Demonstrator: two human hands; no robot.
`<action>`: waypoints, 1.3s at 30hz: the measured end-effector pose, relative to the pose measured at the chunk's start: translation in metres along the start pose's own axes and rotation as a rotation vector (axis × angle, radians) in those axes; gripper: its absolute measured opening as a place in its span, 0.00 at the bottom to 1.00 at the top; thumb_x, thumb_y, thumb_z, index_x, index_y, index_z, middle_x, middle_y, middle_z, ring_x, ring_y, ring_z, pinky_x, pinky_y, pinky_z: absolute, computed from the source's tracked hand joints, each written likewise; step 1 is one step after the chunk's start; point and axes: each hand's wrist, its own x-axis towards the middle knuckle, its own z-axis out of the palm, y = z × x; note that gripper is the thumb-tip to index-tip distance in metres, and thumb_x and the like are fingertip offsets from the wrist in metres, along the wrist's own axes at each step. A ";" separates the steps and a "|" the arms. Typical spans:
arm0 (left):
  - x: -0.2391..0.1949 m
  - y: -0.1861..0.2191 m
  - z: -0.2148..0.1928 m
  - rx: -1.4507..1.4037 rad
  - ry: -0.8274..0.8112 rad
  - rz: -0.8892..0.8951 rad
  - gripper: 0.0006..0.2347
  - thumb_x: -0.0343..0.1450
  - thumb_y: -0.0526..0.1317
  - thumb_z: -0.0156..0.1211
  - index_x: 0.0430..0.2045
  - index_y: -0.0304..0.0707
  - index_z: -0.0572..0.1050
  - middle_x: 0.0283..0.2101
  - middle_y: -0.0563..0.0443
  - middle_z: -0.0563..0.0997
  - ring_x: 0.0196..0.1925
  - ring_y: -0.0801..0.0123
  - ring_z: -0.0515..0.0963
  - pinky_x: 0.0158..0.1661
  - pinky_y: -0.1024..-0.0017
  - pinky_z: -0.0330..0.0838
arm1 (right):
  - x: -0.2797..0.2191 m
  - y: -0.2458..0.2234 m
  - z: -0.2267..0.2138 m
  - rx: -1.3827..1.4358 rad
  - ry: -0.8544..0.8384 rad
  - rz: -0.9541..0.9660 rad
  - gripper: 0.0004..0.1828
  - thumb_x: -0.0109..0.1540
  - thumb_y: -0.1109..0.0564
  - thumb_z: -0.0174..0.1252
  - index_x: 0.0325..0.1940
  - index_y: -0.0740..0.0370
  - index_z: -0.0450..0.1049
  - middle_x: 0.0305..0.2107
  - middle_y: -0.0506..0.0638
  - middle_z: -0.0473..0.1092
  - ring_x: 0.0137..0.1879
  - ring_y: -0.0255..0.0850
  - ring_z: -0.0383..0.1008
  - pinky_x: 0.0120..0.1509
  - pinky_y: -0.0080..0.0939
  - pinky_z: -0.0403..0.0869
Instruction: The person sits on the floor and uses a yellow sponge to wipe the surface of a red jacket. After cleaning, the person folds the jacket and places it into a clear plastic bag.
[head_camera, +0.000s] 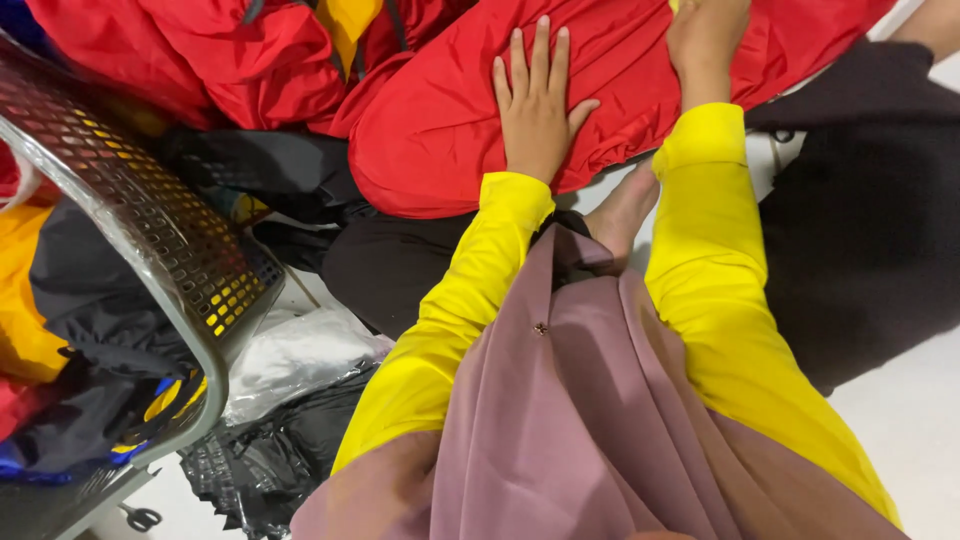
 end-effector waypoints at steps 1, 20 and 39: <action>0.000 0.000 0.002 0.000 -0.001 0.005 0.42 0.79 0.79 0.53 0.77 0.55 0.48 0.78 0.52 0.43 0.81 0.49 0.47 0.76 0.49 0.48 | -0.002 -0.003 -0.003 0.008 0.001 0.006 0.07 0.65 0.64 0.51 0.44 0.65 0.75 0.37 0.62 0.73 0.41 0.61 0.72 0.44 0.55 0.69; 0.001 0.004 0.028 -0.155 0.205 -0.002 0.37 0.77 0.72 0.59 0.73 0.50 0.61 0.77 0.50 0.51 0.79 0.49 0.54 0.74 0.48 0.55 | -0.009 -0.007 0.004 0.164 -0.020 0.090 0.10 0.62 0.67 0.49 0.41 0.65 0.76 0.34 0.63 0.72 0.38 0.62 0.72 0.42 0.56 0.68; -0.009 -0.011 0.043 -0.295 0.366 -0.021 0.36 0.74 0.67 0.68 0.72 0.51 0.63 0.76 0.52 0.58 0.78 0.50 0.56 0.73 0.47 0.51 | 0.013 -0.039 -0.039 0.263 -0.113 -0.679 0.09 0.70 0.52 0.65 0.38 0.57 0.77 0.32 0.48 0.69 0.38 0.46 0.65 0.40 0.46 0.65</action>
